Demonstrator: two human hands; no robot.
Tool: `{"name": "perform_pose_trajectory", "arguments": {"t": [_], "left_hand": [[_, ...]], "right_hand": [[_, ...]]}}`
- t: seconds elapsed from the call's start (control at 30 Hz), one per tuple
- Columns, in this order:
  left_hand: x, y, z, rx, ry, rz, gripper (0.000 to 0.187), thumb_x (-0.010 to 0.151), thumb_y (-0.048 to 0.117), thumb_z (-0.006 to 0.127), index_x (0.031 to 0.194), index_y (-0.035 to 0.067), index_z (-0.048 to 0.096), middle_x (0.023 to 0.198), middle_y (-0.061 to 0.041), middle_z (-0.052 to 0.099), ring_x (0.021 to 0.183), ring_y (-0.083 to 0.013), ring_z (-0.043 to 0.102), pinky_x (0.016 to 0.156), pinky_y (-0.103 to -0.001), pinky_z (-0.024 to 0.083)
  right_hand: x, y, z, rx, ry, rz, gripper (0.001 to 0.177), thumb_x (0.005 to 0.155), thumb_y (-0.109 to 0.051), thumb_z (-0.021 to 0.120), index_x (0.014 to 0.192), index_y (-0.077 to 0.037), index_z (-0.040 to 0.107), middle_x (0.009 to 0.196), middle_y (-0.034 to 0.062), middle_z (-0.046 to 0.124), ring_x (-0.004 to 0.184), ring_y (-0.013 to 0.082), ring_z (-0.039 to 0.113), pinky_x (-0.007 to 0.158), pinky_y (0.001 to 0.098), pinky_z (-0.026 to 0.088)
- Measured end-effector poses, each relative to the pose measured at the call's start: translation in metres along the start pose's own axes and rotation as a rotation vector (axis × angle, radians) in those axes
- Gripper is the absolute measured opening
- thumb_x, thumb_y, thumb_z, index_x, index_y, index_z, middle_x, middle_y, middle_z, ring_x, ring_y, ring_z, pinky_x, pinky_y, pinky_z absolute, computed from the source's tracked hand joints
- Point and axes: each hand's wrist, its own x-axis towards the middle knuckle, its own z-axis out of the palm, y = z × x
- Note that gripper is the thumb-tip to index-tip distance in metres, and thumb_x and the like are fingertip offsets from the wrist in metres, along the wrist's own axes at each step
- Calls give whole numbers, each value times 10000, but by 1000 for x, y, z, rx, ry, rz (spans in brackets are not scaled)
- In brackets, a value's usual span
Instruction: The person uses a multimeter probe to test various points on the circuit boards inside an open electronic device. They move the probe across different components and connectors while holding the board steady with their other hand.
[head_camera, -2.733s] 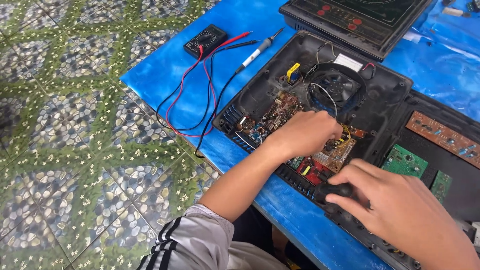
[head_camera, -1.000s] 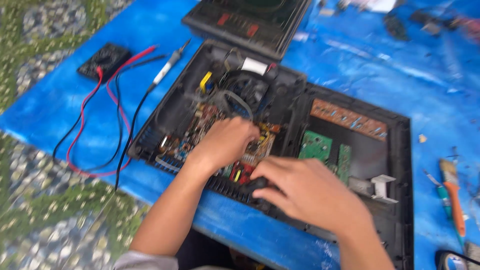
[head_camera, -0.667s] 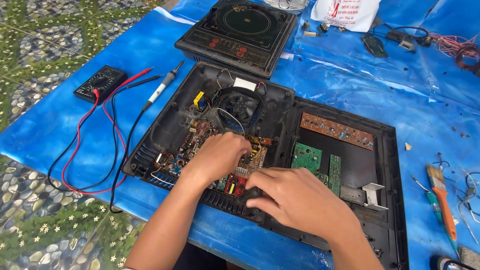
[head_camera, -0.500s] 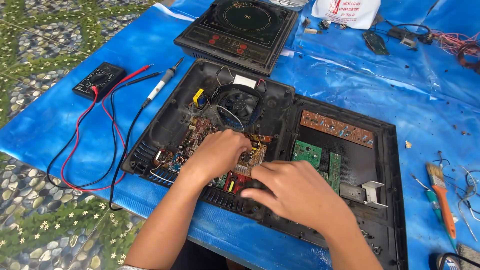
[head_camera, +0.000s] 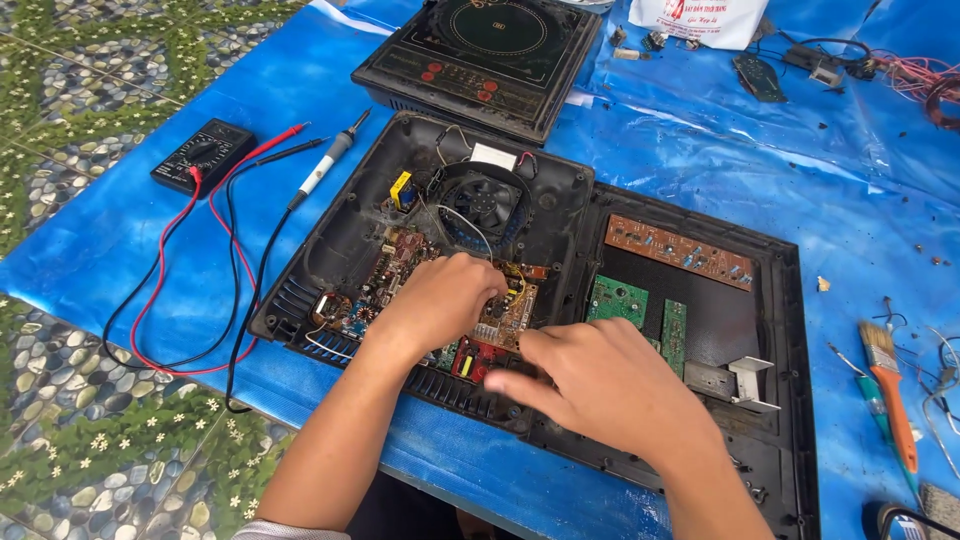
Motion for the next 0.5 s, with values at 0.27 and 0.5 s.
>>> {"name": "perform_pose_trajectory", "arguments": {"t": [0.27,0.5], "left_hand": [[2,-6,7,-17,52,62,308,979,-22,509,1135,22,771,1091,-204,760,929,-456,704,654,-610,551],[1,-13,15,41,95,92,402,867,-138,466,662,126,243,645,-59,151,612,-229,144,552,-427,149]], "right_hand": [[4,7,-10,143,-111,17,256,1043,-500,553,1005,-249,586,845,-64,593,529,173,565,543,370,423],[-1,8,-9,111,-94,83,234,991,-555,583,1039,-328,620,778,-131,728,589,156,691,578,346,497]]}}
